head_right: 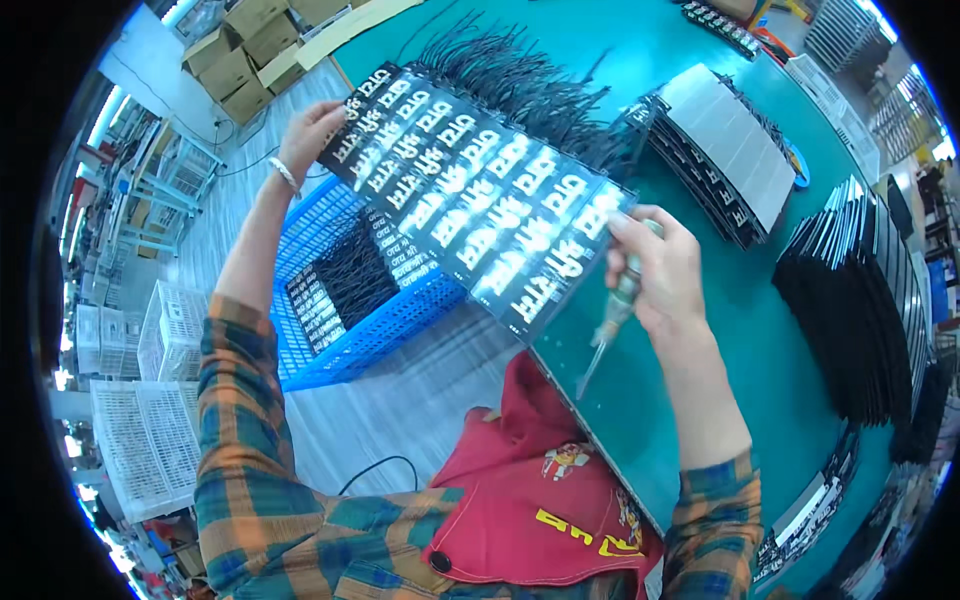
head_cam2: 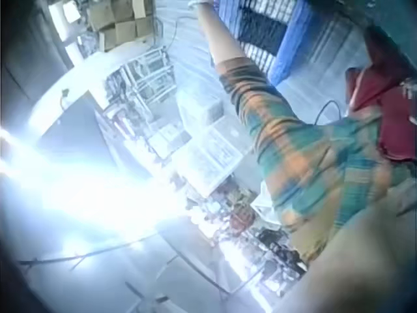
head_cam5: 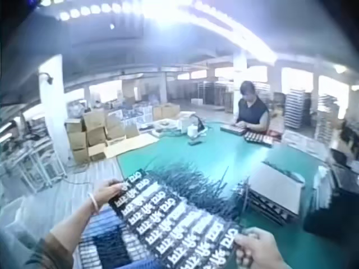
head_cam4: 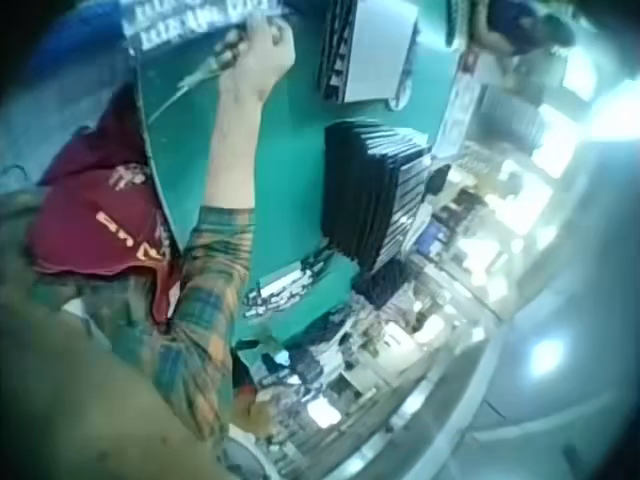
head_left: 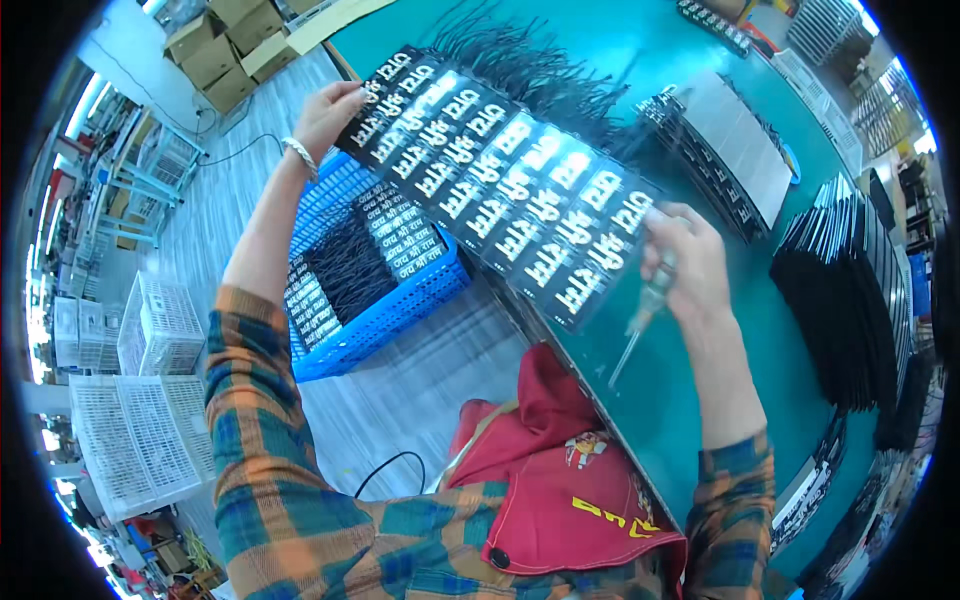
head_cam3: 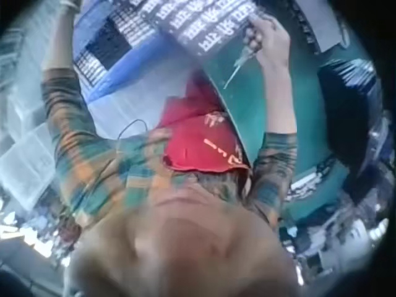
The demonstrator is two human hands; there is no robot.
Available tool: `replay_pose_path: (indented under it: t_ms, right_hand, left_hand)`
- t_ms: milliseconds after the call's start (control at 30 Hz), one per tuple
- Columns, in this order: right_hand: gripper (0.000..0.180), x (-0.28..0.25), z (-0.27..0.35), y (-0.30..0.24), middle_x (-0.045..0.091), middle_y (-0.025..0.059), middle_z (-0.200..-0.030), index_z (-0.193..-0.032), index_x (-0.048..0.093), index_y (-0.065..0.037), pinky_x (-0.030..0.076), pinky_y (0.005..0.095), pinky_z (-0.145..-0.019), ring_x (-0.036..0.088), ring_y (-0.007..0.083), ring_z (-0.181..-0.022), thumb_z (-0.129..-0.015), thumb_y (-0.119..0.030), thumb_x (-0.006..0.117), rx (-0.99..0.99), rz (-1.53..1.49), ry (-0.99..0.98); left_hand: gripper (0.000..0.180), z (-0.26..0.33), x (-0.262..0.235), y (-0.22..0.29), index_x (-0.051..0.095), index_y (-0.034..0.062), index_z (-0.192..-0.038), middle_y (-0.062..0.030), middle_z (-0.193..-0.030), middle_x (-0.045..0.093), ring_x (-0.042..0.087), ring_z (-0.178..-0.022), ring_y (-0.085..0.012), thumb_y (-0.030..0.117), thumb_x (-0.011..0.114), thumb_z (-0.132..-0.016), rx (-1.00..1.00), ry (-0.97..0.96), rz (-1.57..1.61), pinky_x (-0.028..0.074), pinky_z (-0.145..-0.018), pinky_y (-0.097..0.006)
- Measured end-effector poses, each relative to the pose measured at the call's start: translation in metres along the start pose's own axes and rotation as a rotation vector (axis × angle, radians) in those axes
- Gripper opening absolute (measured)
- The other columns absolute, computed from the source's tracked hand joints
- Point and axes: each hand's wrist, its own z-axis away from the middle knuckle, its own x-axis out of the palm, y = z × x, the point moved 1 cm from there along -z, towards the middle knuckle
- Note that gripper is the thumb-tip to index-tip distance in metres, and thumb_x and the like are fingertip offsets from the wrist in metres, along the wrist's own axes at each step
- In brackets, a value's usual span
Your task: Assembling lighting fixture components by applying sealant and using a manual tool on an assembly line.
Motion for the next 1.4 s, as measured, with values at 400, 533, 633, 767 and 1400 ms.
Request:
replay_pose_path:
  t_ms: [400, 533, 633, 767, 1400]
  right_hand:
    - [0.021, 0.04, -0.062, 0.035, 0.065, 0.0095, -0.075, -0.09, 0.059, -0.002, 0.049, 0.0304, -0.044, 0.06, 0.0135, -0.053, -0.088, -0.013, 0.077, 0.119, 0.121, -0.044]
    - [0.024, 0.038, -0.058, 0.041, 0.065, 0.0095, -0.075, -0.091, 0.059, -0.001, 0.05, 0.0313, -0.046, 0.061, 0.0146, -0.055, -0.089, -0.016, 0.077, 0.175, 0.109, 0.034]
    - [0.027, 0.039, -0.053, 0.048, 0.065, 0.0096, -0.075, -0.099, 0.058, 0.001, 0.05, 0.0316, -0.046, 0.061, 0.0155, -0.055, -0.09, -0.016, 0.077, 0.134, 0.001, -0.04]
    - [0.053, 0.029, -0.043, 0.053, 0.064, 0.0142, -0.091, -0.122, 0.052, 0.008, 0.046, 0.0285, -0.041, 0.06, 0.0137, -0.055, -0.088, -0.022, 0.08, 0.108, 0.083, 0.052]
    - [0.059, -0.043, 0.024, 0.05, 0.064, 0.0087, -0.08, -0.136, 0.051, 0.008, 0.047, 0.029, -0.048, 0.058, 0.0131, -0.055, -0.088, -0.012, 0.077, 0.101, 0.182, -0.054]
  left_hand:
    - [0.036, -0.106, 0.01, -0.082, 0.079, 0.0153, -0.112, -0.0116, -0.107, 0.077, 0.073, -0.099, -0.0266, 0.042, 0.065, -0.092, 0.035, 0.101, -0.524, 0.054, -0.089, -0.037]
    - [0.04, -0.111, 0.018, -0.079, 0.077, 0.0089, -0.116, -0.0164, -0.11, 0.076, 0.072, -0.103, -0.0302, 0.04, 0.066, -0.093, 0.14, 0.179, -0.481, 0.053, -0.092, -0.038]
    - [0.063, -0.093, -0.009, -0.109, 0.06, -0.0002, -0.14, -0.0225, -0.128, 0.069, 0.07, -0.108, -0.0365, 0.041, 0.068, -0.093, 0.229, 0.66, -0.298, 0.051, -0.099, -0.043]
    - [0.071, -0.053, 0.038, -0.117, 0.051, 0.0003, -0.141, -0.0159, -0.12, 0.071, 0.072, -0.1, -0.0339, 0.052, 0.066, -0.095, -0.362, 0.312, 0.886, 0.058, -0.09, -0.043]
    - [0.056, -0.075, 0.053, -0.111, 0.056, -0.0094, -0.134, -0.0226, -0.129, 0.066, 0.066, -0.114, -0.0346, 0.031, 0.067, -0.097, -0.223, 0.476, 0.022, 0.051, -0.102, -0.044]
